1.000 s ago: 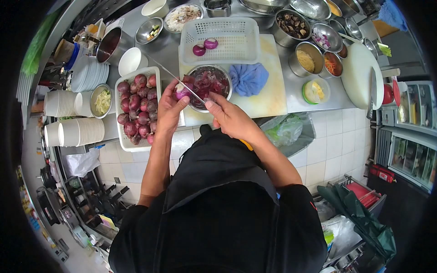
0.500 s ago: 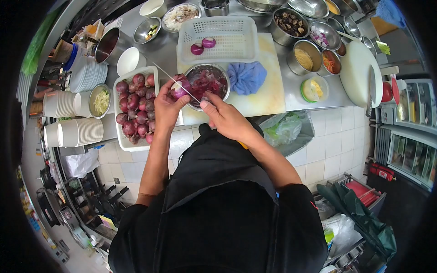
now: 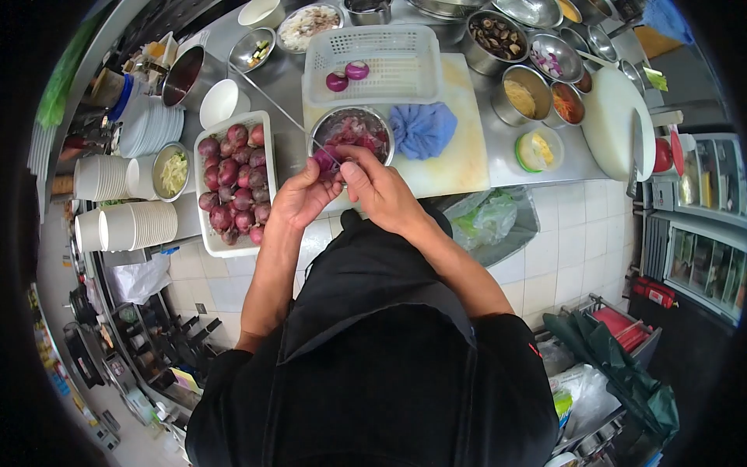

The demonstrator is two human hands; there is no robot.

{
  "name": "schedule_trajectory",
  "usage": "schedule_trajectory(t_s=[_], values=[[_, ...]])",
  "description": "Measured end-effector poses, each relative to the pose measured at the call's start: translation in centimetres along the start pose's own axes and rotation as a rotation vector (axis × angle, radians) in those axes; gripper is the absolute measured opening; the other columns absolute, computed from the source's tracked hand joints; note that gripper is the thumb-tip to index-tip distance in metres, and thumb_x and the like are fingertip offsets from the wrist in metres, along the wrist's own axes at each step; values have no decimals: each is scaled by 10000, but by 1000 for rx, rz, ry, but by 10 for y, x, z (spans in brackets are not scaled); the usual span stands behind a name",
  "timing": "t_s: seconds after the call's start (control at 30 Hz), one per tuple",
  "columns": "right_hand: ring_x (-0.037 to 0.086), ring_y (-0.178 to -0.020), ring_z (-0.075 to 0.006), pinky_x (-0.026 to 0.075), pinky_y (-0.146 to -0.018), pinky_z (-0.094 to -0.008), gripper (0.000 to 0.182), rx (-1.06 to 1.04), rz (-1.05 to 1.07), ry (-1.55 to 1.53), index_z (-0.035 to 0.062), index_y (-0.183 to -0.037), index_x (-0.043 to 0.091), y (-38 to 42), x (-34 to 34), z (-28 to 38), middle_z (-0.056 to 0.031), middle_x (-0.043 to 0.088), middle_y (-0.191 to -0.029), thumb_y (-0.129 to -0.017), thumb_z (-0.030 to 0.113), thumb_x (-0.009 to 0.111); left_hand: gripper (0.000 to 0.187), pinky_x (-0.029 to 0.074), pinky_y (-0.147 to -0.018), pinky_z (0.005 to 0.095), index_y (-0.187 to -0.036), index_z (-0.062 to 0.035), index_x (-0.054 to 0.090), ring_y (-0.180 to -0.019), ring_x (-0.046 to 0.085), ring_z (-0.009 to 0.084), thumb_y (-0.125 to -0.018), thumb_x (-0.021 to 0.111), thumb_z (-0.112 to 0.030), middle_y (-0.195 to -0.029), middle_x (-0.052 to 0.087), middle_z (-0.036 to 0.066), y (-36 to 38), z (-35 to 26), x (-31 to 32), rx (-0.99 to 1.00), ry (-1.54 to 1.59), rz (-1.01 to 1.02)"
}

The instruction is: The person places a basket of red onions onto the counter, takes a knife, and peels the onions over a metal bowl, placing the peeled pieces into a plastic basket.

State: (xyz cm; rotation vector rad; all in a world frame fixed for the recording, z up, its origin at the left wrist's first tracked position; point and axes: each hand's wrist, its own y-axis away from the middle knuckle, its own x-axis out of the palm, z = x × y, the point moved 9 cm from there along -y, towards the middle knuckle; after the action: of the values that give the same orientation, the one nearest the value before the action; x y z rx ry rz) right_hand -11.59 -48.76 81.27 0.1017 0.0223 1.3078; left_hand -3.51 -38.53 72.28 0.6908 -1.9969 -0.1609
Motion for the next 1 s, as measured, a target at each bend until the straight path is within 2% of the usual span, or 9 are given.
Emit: schedule_trajectory(t_s=[0.1, 0.17, 0.33, 0.4, 0.5, 0.7, 0.8, 0.9, 1.0], values=[[607, -684, -205, 479, -660, -324, 447, 78, -1, 108, 24, -1281, 481, -4, 3, -10, -127, 634, -777, -986, 360, 479, 388, 487, -844, 336, -1117, -63, 573, -940, 593, 175, -853, 697, -319, -1010, 633, 42, 1, -2, 5, 58, -12, -45], [531, -612, -132, 449, -584, -287, 446, -112, -67, 201, 59, -1300, 487, -4, 6, -5, -62, 576, -724, -989, 379, 475, 370, 486, -845, 336, -1112, -67, 567, -944, 591, 178, -858, 695, -304, -1012, 631, 41, 2, -4, 14, 88, -19, -49], [581, -660, -170, 480, -637, -311, 439, -233, -177, 422, 41, -1282, 493, -3, 8, -2, -110, 618, -761, -978, 357, 510, 414, 464, -930, 366, -1166, -63, 574, -1028, 575, 201, -832, 717, -262, -1122, 610, 53, 3, -4, 9, 157, -72, -93], [590, -667, -172, 482, -644, -309, 434, -258, -202, 504, 36, -1274, 497, -4, 6, 0, -117, 625, -767, -976, 352, 518, 319, 483, -821, 330, -1117, -73, 551, -934, 588, 186, -880, 679, -245, -1020, 621, 44, 3, -4, 12, 152, -14, -108], [581, -652, -157, 469, -610, -304, 438, -121, -119, 266, 39, -1262, 511, -11, 1, -15, -91, 604, -725, -984, 376, 495, 350, 485, -802, 335, -1140, -62, 536, -919, 590, 191, -872, 691, -224, -1042, 611, 46, -3, 4, -4, 12, 33, -15], [423, -453, -61, 338, -376, -214, 530, 240, -137, -23, 37, -1217, 529, -19, -27, -43, -17, 511, -646, -987, 498, 406, 497, 485, -809, 347, -1274, -49, 489, -923, 589, 196, -858, 710, -206, -1118, 585, 76, 11, -1, -6, 21, -140, -74], [467, -506, -99, 390, -477, -253, 483, 373, -77, -8, 51, -1239, 568, -12, -28, -46, -12, 521, -638, -995, 444, 428, 575, 487, -826, 354, -1348, -21, 431, -965, 592, 205, -865, 699, -180, -1168, 571, 102, 16, -11, 3, 100, -219, -137], [412, -447, -65, 340, -380, -216, 593, 158, -169, 94, 50, -1385, 423, -14, -30, -31, -27, 516, -671, -991, 492, 398, 607, 480, -876, 353, -1392, -31, 382, -1031, 584, 243, -875, 674, -156, -1203, 559, 112, 17, -20, 11, 167, -224, -95], [449, -469, -89, 377, -415, -249, 587, 244, -101, -44, 111, -1442, 379, -6, -24, -24, -18, 532, -666, -984, 475, 427, 599, 481, -868, 343, -1391, -39, 388, -1026, 592, 228, -875, 673, -145, -1220, 560, 111, 17, -23, 5, 159, -263, -132]])
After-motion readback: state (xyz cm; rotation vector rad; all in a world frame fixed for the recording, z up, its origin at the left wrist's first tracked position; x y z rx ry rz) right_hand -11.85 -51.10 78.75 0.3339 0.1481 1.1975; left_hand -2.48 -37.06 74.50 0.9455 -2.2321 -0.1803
